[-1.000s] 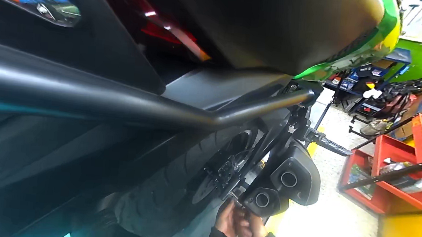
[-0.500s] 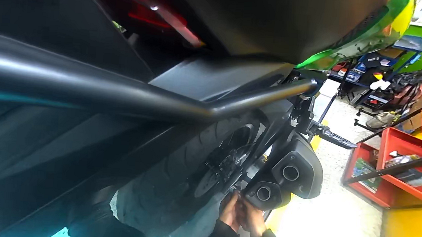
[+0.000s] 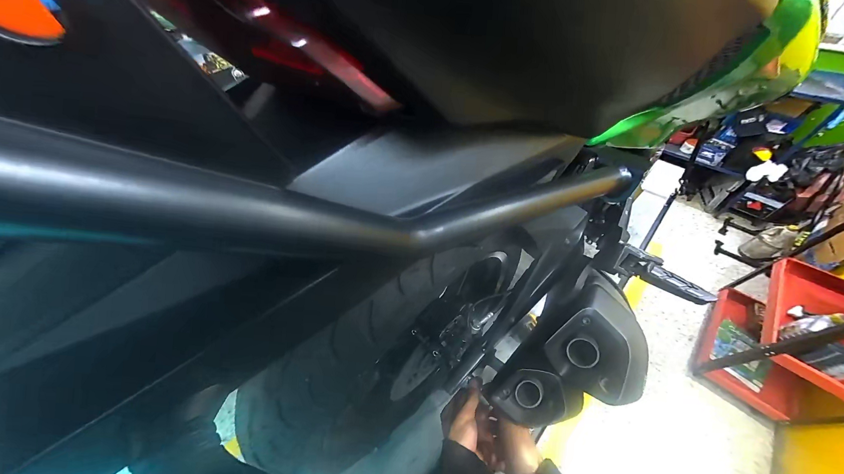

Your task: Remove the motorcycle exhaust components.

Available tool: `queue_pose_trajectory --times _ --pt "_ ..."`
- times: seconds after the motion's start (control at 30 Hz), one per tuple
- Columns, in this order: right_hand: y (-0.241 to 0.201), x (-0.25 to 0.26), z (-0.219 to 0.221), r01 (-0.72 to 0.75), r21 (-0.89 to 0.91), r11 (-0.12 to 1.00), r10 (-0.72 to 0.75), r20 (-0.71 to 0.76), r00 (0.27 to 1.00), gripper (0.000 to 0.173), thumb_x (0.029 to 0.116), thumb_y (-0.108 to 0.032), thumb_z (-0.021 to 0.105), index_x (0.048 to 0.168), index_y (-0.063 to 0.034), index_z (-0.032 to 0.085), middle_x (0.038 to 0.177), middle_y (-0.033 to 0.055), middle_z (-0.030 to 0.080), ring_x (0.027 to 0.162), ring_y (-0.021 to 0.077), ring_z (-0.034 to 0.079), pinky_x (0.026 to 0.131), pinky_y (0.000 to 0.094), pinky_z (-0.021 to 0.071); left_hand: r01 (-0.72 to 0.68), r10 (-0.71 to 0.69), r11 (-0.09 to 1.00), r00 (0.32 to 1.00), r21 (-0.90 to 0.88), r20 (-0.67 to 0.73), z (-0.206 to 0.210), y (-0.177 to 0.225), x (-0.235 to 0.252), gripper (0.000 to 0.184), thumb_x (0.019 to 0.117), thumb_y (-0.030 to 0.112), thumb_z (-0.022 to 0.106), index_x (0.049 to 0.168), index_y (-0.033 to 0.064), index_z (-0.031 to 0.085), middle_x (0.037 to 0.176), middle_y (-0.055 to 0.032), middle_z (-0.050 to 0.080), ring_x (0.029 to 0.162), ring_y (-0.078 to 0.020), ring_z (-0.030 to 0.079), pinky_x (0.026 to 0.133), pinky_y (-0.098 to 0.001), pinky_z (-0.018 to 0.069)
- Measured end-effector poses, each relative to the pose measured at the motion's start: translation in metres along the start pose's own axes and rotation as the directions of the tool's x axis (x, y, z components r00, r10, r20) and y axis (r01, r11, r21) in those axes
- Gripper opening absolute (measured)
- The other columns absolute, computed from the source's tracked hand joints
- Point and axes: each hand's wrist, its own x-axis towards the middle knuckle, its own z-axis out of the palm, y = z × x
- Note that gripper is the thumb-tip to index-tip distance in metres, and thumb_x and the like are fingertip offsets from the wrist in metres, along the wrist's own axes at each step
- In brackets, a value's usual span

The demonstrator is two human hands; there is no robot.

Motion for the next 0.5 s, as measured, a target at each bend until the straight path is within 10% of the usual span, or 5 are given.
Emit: queue_pose_trajectory --times 0.07,0.13,0.33,0.5 --pt "0.017 0.012 -0.004 0.127 -0.24 0.962 -0.151 -0.086 0.985 0.04 0.1107 -0.038 0.043 0.111 -0.0066 0.068 0.073 0.0053 0.063 0.054 0.0153 0.056 0.048 0.0318 0.0473 -0.142 0.144 0.989 0.987 -0.027 0.068 -0.007 -0.008 0.01 0.044 0.1092 0.035 0.048 0.131 -0.0007 0.059 0.115 -0.0179 0.069 0.101 -0.0239 0.068 0.089 -0.0422 0.0567" --pt "0.026 0.018 -0.004 0.253 -0.326 0.911 -0.297 -0.092 0.951 0.039 0.1091 -0.038 0.046 0.112 -0.0081 0.071 0.078 0.0043 0.067 0.06 0.0144 0.059 0.054 0.0334 0.0501 -0.212 0.219 0.973 0.972 -0.088 0.081 -0.01 -0.013 0.018 0.039 0.1088 0.028 0.05 0.13 -0.0035 0.059 0.118 -0.0194 0.069 0.107 -0.0251 0.067 0.095 -0.0425 0.0548" --pt "0.034 0.025 0.005 0.323 -0.154 0.934 -0.346 -0.162 0.924 0.032 0.1079 -0.026 0.049 0.094 -0.0051 0.069 0.067 0.0012 0.062 0.057 0.0109 0.056 0.053 0.0307 0.0491 -0.08 0.121 0.987 0.943 -0.142 0.311 -0.033 -0.015 0.023 0.05 0.1118 0.038 0.029 0.138 0.0017 0.052 0.122 -0.0155 0.067 0.108 -0.0224 0.067 0.092 -0.0404 0.0559" --pt "0.044 0.036 0.0 0.21 0.095 0.973 -0.203 -0.078 0.976 0.04 0.1106 -0.029 0.038 0.089 -0.0083 0.064 0.06 -0.0024 0.055 0.047 0.0076 0.047 0.044 0.0258 0.04 -0.18 0.183 0.982 0.981 -0.055 0.057 -0.015 -0.013 0.014 0.036 0.1096 0.031 0.047 0.106 -0.0002 0.063 0.07 -0.0091 0.064 0.053 -0.0155 0.059 0.049 -0.0318 0.0531"
